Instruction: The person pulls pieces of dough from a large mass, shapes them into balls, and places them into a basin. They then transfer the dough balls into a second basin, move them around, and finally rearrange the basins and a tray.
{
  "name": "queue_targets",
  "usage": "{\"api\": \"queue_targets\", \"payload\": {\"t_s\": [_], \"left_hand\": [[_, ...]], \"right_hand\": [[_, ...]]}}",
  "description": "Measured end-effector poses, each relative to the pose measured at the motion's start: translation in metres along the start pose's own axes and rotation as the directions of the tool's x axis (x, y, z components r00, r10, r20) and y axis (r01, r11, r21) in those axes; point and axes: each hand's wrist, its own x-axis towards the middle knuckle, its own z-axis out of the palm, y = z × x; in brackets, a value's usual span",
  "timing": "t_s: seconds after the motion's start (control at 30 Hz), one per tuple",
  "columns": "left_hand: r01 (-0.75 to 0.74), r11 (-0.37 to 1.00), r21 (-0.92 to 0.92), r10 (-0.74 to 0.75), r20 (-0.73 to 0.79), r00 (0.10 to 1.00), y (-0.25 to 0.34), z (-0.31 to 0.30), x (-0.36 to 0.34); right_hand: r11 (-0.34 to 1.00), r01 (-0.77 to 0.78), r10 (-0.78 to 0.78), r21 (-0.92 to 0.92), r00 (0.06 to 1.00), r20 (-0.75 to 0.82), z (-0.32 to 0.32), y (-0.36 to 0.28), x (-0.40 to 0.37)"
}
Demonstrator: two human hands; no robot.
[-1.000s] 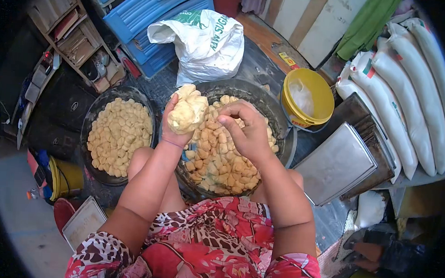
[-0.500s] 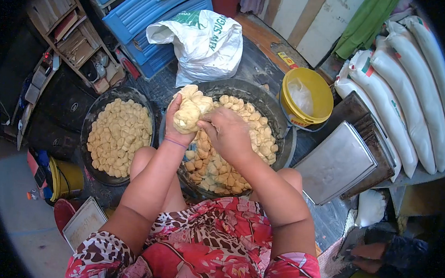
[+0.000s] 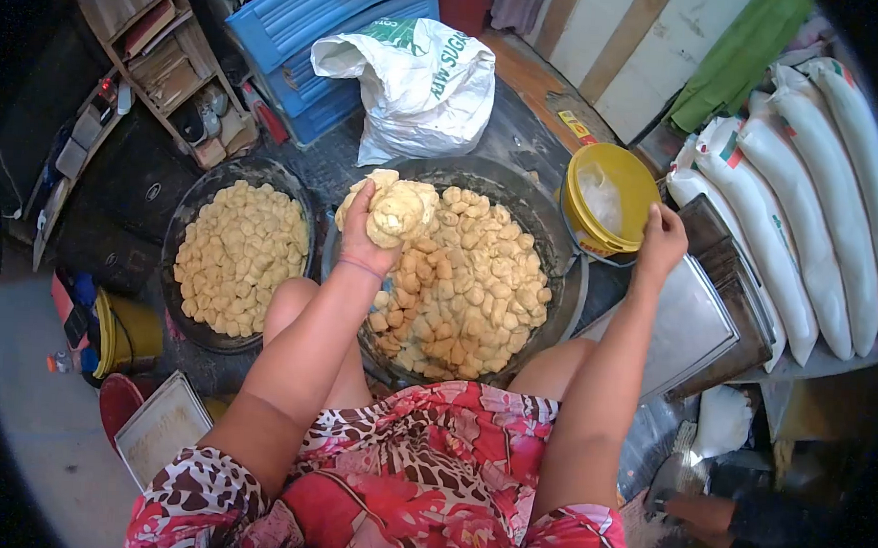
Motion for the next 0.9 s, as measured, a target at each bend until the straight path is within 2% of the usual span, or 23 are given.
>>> {"api": "queue_targets", "payload": {"t_s": [0.07, 0.13, 0.17, 0.23, 0.27, 0.33, 0.37, 0.4, 0.47, 0.5, 0.63, 0.67, 0.7, 0.73, 0.77, 0.8, 0.83, 0.87, 0.9], "left_hand": [[-0.015, 1.000, 0.026, 0.015, -0.008, 1.000, 0.000, 0.000, -0.001], [-0.001, 1.000, 0.018, 0.001, 0.002, 1.000, -0.002, 0.001, -0.002], [0.012, 1.000, 0.011, -0.012, 0.009, 1.000, -0.003, 0.002, -0.003], [0.020, 1.000, -0.003, -0.020, 0.010, 1.000, -0.006, 0.002, -0.003], [0.031, 0.999, -0.016, -0.031, 0.009, 0.999, -0.007, 0.002, -0.002], [0.030, 0.999, -0.017, -0.030, 0.006, 1.000, -0.010, 0.003, -0.003], [0.033, 0.999, -0.027, -0.033, 0.010, 0.999, -0.011, 0.003, -0.003], [0.034, 0.999, -0.035, -0.034, 0.014, 0.999, -0.012, 0.004, -0.002], [0.029, 0.999, -0.031, -0.029, 0.008, 1.000, -0.013, 0.006, -0.002], [0.023, 0.999, -0.024, -0.023, -0.001, 1.000, -0.014, 0.006, -0.002], [0.030, 0.999, -0.012, -0.031, -0.017, 0.999, -0.016, 0.005, -0.001], [0.046, 0.999, -0.018, -0.046, -0.011, 0.999, -0.016, 0.003, 0.000], [0.060, 0.998, -0.023, -0.060, -0.005, 0.998, -0.015, 0.003, 0.001], [0.060, 0.998, -0.020, -0.060, -0.004, 0.998, -0.014, 0.002, 0.002], [0.057, 0.998, -0.020, -0.056, 0.006, 0.998, -0.014, 0.001, 0.002], [0.054, 0.998, -0.020, -0.054, 0.017, 0.998, -0.013, 0.000, 0.002], [0.054, 0.998, -0.016, -0.054, 0.018, 0.998, -0.012, 0.001, 0.002], [0.075, 0.997, -0.022, -0.075, 0.034, 0.997, -0.011, 0.001, 0.002], [0.099, 0.995, -0.028, -0.097, 0.050, 0.994, -0.010, 0.001, 0.000]], "right_hand": [[0.991, -0.016, -0.009, -0.135, 0.983, -0.183, -0.026, 0.032, 0.006], [0.967, -0.244, 0.255, 0.074, 0.925, -0.283, -0.052, 0.062, 0.012], [0.968, -0.241, 0.252, 0.074, 0.925, -0.284, -0.058, 0.075, 0.015], [0.911, -0.044, 0.259, 0.409, 0.834, -0.487, -0.066, 0.085, 0.015], [0.914, -0.040, 0.253, 0.405, 0.836, -0.488, -0.074, 0.088, 0.016], [0.945, -0.248, 0.318, 0.211, 0.846, -0.428, -0.090, 0.072, 0.016], [0.948, -0.314, 0.267, -0.049, 0.870, -0.415, -0.091, 0.066, 0.014], [0.949, -0.312, 0.263, -0.051, 0.869, -0.418, -0.092, 0.069, 0.014], [0.973, -0.157, 0.052, -0.168, 0.862, -0.504, -0.087, 0.080, 0.010], [0.986, -0.163, 0.161, 0.039, 0.858, -0.488, -0.088, 0.081, 0.012], [0.978, -0.207, 0.191, 0.012, 0.875, -0.444, -0.091, 0.091, 0.015], [0.893, -0.080, -0.163, -0.444, 0.860, -0.484, -0.084, 0.097, 0.014], [0.591, 0.003, -0.488, -0.807, 0.797, -0.355, -0.078, 0.095, 0.013], [0.592, 0.001, -0.486, -0.806, 0.798, -0.357, -0.077, 0.093, 0.015], [0.917, -0.012, -0.175, -0.399, 0.887, -0.427, -0.078, 0.090, 0.016], [0.989, -0.105, 0.135, 0.109, 0.937, -0.323, -0.077, 0.077, 0.016], [0.967, -0.240, 0.254, 0.084, 0.900, -0.354, -0.068, 0.041, 0.010], [0.966, -0.243, 0.258, 0.086, 0.899, -0.354, -0.063, 0.043, 0.014], [0.987, -0.162, 0.148, -0.022, 0.943, -0.297, -0.058, 0.048, 0.017]]}}
